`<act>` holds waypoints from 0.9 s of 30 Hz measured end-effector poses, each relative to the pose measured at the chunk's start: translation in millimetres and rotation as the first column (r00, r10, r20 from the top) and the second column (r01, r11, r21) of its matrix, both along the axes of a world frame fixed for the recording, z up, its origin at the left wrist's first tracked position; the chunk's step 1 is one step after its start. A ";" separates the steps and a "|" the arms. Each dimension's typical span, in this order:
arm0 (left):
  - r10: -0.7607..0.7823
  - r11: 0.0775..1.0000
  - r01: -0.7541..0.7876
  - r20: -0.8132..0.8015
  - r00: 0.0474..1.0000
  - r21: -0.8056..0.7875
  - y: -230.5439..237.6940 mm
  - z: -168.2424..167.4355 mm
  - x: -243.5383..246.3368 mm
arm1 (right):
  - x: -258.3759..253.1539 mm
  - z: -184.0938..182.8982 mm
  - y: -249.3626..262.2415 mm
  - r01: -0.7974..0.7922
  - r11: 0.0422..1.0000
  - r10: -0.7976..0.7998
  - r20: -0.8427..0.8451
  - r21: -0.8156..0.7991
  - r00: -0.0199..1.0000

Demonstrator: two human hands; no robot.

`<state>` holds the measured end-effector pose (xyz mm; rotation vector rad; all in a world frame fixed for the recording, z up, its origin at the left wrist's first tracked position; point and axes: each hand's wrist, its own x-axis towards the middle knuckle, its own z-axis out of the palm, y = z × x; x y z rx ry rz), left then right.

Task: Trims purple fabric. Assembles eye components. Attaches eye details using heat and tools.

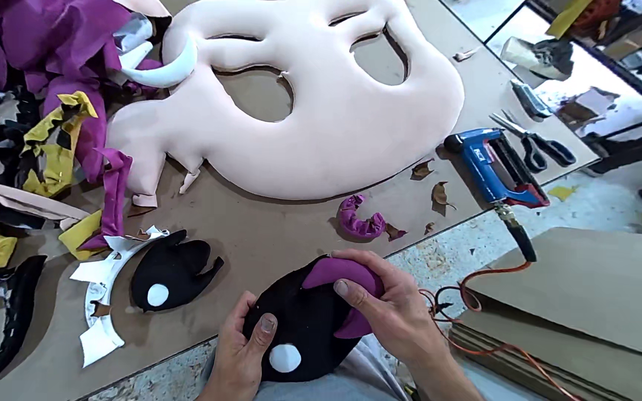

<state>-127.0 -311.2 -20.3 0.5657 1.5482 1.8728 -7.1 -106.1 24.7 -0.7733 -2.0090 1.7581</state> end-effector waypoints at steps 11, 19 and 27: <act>-0.461 0.881 0.438 -0.116 0.880 -0.178 23.3 20.2 -12.9 | 0.4 20.1 37.2 -0.176 0.983 0.176 -0.001 0.055 0.984; -0.323 0.942 0.305 -0.129 0.938 -0.138 25.1 35.1 -16.5 | -20.8 18.7 12.8 -0.220 0.974 0.219 -0.030 -0.060 0.975; -0.223 0.964 0.201 -0.114 0.968 -0.175 16.4 29.1 -16.7 | -41.0 20.7 7.5 -0.272 0.957 0.282 0.103 -0.096 0.954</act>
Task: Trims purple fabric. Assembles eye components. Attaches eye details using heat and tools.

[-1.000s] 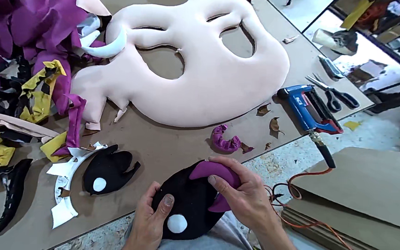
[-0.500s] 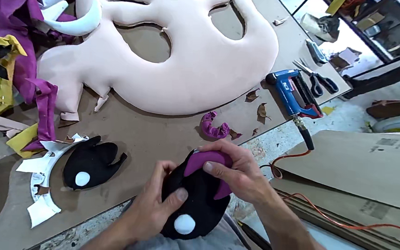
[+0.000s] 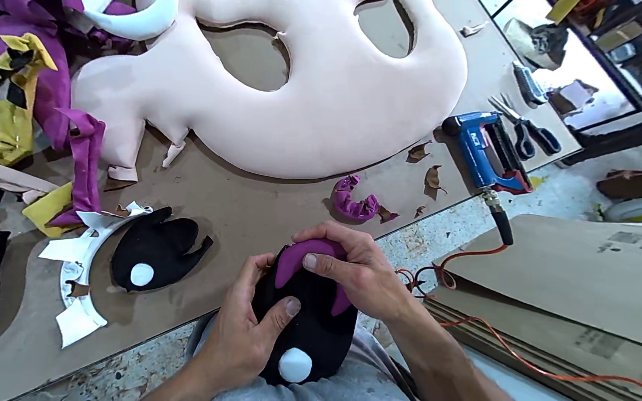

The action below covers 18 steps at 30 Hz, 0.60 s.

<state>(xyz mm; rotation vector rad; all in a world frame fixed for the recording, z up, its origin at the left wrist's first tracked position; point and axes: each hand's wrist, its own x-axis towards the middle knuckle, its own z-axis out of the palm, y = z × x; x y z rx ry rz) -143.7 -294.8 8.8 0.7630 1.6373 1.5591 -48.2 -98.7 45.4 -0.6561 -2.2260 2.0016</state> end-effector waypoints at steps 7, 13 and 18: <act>-0.092 0.994 0.081 0.172 0.981 0.068 1.3 -0.5 -11.2 | -5.1 9.0 31.8 -0.185 0.972 0.185 0.016 0.144 0.983; -0.219 0.926 0.231 0.074 0.973 -0.299 32.7 -23.2 -77.4 | -8.7 15.7 122.6 0.418 0.818 -0.341 -0.253 0.395 0.905; -0.245 0.845 -0.107 -0.556 0.795 -0.524 23.3 -20.1 -111.5 | -15.9 -12.1 62.1 0.251 0.968 -0.249 -0.077 0.018 0.965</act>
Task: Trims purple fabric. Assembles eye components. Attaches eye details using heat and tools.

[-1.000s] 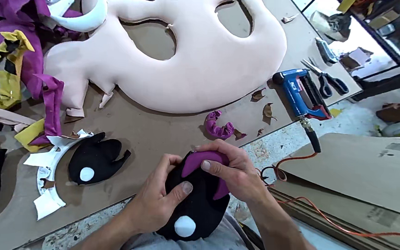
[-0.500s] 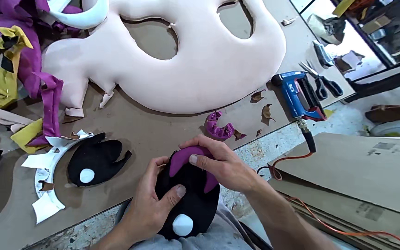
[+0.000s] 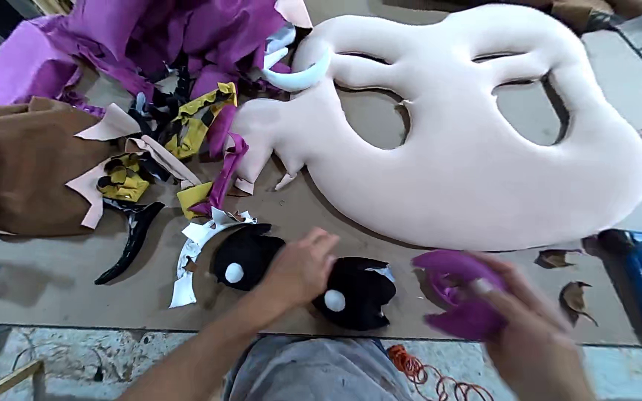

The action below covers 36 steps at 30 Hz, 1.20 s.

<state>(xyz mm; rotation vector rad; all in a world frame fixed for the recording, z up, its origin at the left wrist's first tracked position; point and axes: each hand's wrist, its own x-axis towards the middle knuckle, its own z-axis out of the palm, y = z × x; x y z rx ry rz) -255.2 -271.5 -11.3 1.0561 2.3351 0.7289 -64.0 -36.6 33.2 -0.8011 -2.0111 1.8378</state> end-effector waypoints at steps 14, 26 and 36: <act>0.352 0.930 -0.285 0.341 0.871 -0.233 -115.1 -5.8 -31.4 | -34.7 -76.3 -87.5 -0.211 0.919 0.234 0.030 -0.333 0.972; 0.105 0.740 -0.530 0.708 0.698 0.414 -76.4 23.0 87.3 | -43.6 8.3 -87.0 -0.383 0.910 0.406 -0.154 0.160 0.901; -0.049 0.724 -0.503 0.762 0.646 0.473 -81.8 11.8 94.8 | -24.9 0.3 -98.9 -0.310 0.933 0.341 -0.171 0.183 0.925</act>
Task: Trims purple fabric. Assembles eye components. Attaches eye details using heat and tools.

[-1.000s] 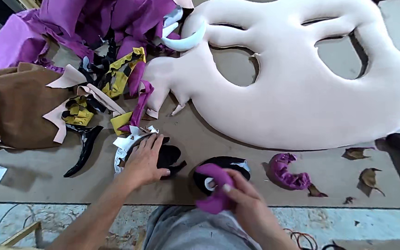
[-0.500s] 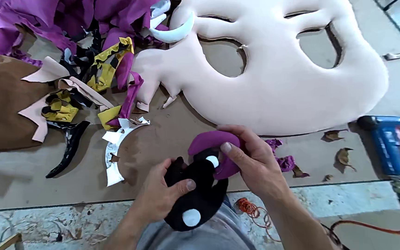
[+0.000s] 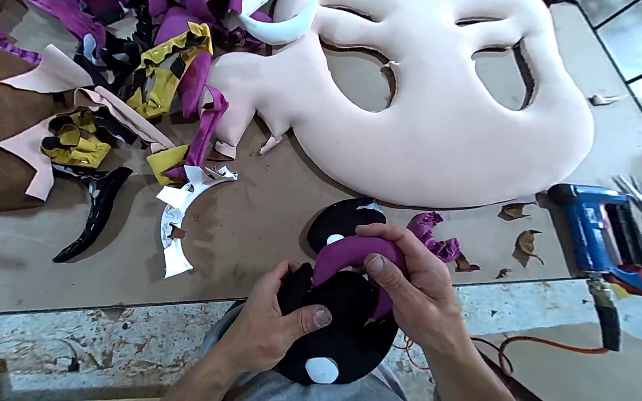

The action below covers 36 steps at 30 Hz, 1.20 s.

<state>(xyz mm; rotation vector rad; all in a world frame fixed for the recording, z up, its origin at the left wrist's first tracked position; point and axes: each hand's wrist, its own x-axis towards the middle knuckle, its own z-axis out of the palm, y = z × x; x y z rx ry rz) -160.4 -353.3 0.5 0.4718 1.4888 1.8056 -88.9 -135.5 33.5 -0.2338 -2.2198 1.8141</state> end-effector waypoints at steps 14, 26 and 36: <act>-0.054 0.999 0.054 0.018 0.998 0.002 2.6 -4.2 4.3 | 14.3 1.4 -7.1 -0.007 0.975 -0.003 0.043 0.224 0.999; -0.095 0.995 0.096 0.056 0.994 -0.008 9.0 -10.1 0.1 | 17.9 10.9 -8.1 0.080 0.970 -0.095 0.052 0.232 0.994; -0.105 0.994 0.106 0.068 0.992 0.002 7.4 -12.3 -3.5 | 14.8 2.9 -9.5 0.034 0.954 -0.066 0.100 0.297 0.993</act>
